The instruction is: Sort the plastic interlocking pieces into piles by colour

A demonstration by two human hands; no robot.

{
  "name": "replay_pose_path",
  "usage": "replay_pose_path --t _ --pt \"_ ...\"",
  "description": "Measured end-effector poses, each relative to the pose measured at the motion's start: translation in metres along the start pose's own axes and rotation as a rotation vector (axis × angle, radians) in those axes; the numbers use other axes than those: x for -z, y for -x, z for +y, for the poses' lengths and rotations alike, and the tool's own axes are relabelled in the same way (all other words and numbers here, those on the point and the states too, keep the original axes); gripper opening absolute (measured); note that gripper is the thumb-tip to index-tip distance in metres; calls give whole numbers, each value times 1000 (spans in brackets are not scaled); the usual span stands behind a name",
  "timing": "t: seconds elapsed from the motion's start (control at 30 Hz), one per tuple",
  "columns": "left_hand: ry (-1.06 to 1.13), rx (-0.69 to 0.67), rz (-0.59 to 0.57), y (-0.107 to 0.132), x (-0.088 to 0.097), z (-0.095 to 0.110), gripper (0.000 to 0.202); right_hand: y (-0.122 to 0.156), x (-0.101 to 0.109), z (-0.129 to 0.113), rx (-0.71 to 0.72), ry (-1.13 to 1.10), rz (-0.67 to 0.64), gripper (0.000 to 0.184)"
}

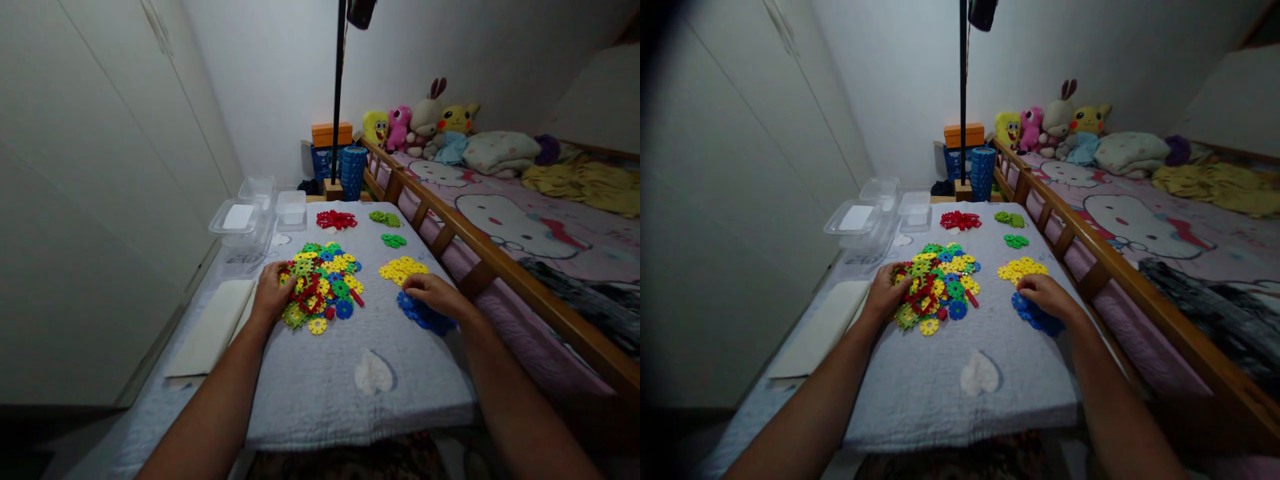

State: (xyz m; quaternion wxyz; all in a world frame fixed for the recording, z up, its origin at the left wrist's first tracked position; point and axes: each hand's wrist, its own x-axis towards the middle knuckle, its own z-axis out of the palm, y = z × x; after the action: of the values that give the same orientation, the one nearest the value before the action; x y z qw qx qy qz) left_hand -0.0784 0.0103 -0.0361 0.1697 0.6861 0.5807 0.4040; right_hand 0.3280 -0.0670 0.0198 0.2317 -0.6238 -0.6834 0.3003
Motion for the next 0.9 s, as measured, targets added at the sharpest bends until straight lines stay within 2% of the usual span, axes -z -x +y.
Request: replay_pose_path --t 0.23,0.37,0.5,0.63,0.7,0.8,0.9 --pt "-3 14 -11 -1 2 0 30 11 -12 0 2 113 -35 15" --pt "-11 22 -21 0 2 -1 32 11 -16 -3 40 199 -1 15" --pt "-21 19 -20 0 2 0 33 3 -27 -26 97 239 -4 19" --pt "-19 11 -18 0 1 0 33 -14 -53 -62 127 313 -122 19" --pt "-19 4 -12 1 1 0 33 -19 -67 -75 100 366 -125 17" --pt "-13 -1 3 1 1 0 32 -22 -83 -82 59 404 -89 14" --pt "-4 0 0 2 1 2 33 -21 -90 -79 27 388 -61 13"
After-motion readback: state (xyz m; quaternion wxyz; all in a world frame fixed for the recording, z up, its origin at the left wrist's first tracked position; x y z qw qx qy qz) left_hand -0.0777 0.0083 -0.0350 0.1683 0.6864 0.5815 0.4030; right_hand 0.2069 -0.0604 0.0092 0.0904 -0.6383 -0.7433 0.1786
